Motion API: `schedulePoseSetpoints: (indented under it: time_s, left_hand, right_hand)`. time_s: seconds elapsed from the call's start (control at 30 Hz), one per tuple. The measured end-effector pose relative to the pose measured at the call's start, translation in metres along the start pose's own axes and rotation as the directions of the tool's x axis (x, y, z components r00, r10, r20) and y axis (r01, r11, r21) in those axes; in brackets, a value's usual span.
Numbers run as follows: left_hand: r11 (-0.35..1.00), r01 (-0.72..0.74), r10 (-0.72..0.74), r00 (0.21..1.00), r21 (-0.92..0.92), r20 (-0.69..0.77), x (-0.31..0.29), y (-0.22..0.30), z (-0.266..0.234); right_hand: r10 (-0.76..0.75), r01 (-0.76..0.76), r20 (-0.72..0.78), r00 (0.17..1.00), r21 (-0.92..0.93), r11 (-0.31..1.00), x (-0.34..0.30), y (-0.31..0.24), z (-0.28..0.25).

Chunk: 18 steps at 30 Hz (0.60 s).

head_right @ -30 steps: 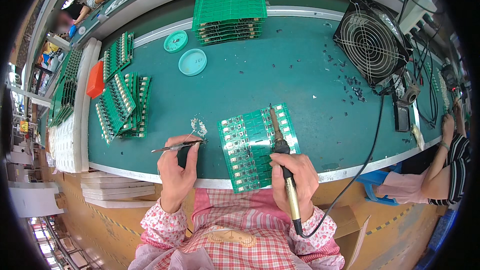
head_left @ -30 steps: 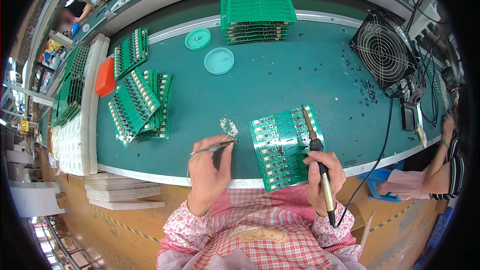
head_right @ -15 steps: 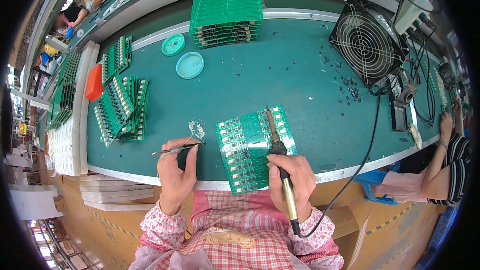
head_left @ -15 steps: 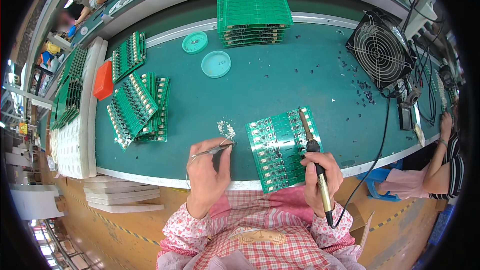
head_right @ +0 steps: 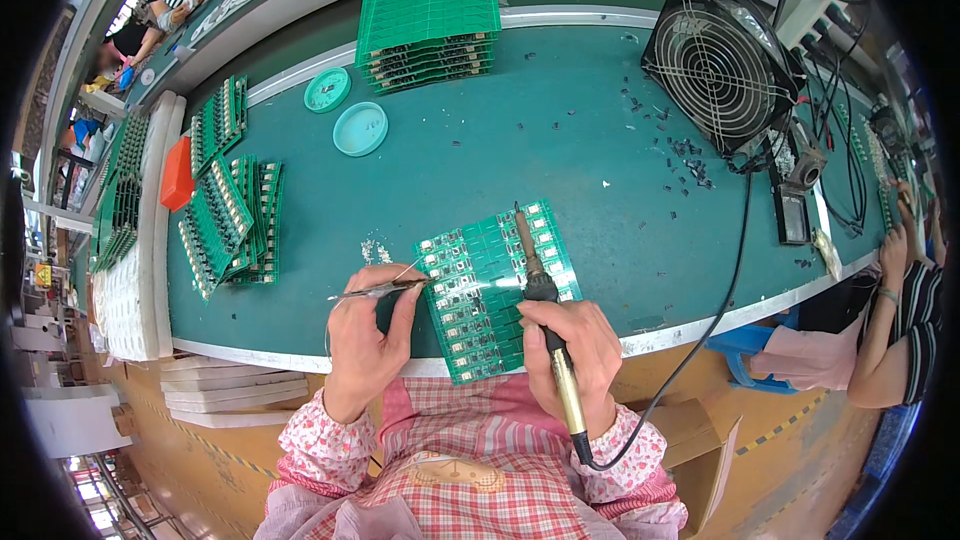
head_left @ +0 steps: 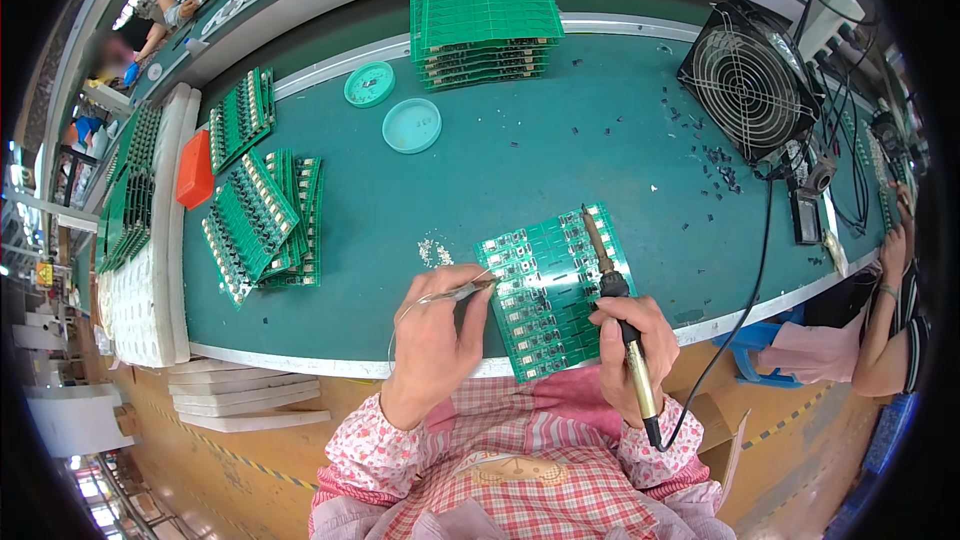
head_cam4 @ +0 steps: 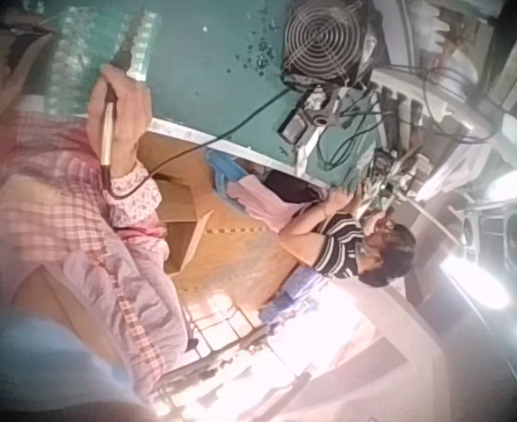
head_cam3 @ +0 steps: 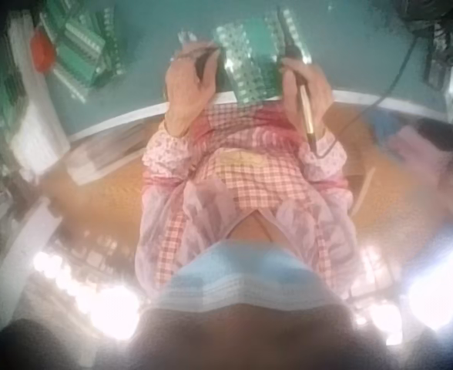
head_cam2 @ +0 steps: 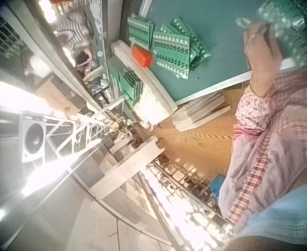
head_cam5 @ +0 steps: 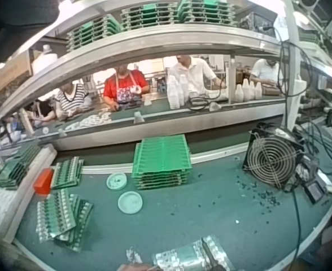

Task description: The person solders components onto a circuit board panel using a soldering iron and tweezers, sets the panel aside to stack it, and continues soldering components onto another circuit board panel.

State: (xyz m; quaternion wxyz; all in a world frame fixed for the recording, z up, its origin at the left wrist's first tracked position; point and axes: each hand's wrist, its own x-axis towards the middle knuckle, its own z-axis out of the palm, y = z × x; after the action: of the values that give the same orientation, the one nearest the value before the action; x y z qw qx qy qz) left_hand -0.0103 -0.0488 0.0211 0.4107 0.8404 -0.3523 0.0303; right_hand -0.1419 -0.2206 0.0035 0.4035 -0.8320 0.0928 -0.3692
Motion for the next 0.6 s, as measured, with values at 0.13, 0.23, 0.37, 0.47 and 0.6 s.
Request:
schedulePoseSetpoints:
  time_s: [0.13, 0.23, 0.37, 0.47, 0.6]
  left_hand:
    - [0.999, -0.019, 0.019, 1.000, 0.029, 0.006, 0.0006, 0.0008, 0.0010]
    - [0.997, -0.060, 0.060, 0.998, 0.039, -0.001, 0.0008, -0.0003, 0.0012]
    - [0.996, -0.065, 0.065, 0.998, 0.052, 0.009, 0.0019, 0.0009, 0.0002]
    - [0.996, -0.082, 0.082, 0.997, 0.038, 0.004, 0.0027, 0.0005, 0.0002]
    - [0.994, -0.086, 0.085, 0.996, 0.068, 0.023, 0.0042, 0.0020, -0.0011]
  right_hand:
    - [-0.007, 0.007, -0.002, 1.000, 0.013, 1.000, -0.0010, 0.0017, 0.0006]
    - [0.001, -0.001, 0.004, 1.000, 0.021, 1.000, -0.0007, 0.0011, -0.0002]
    - [-0.003, 0.003, -0.004, 1.000, 0.033, 0.999, -0.0011, 0.0020, 0.0005]
    - [-0.010, 0.010, -0.004, 1.000, 0.028, 1.000, -0.0010, 0.0018, 0.0000]
    - [0.003, -0.004, 0.007, 1.000, 0.038, 0.999, -0.0007, 0.0005, -0.0009]
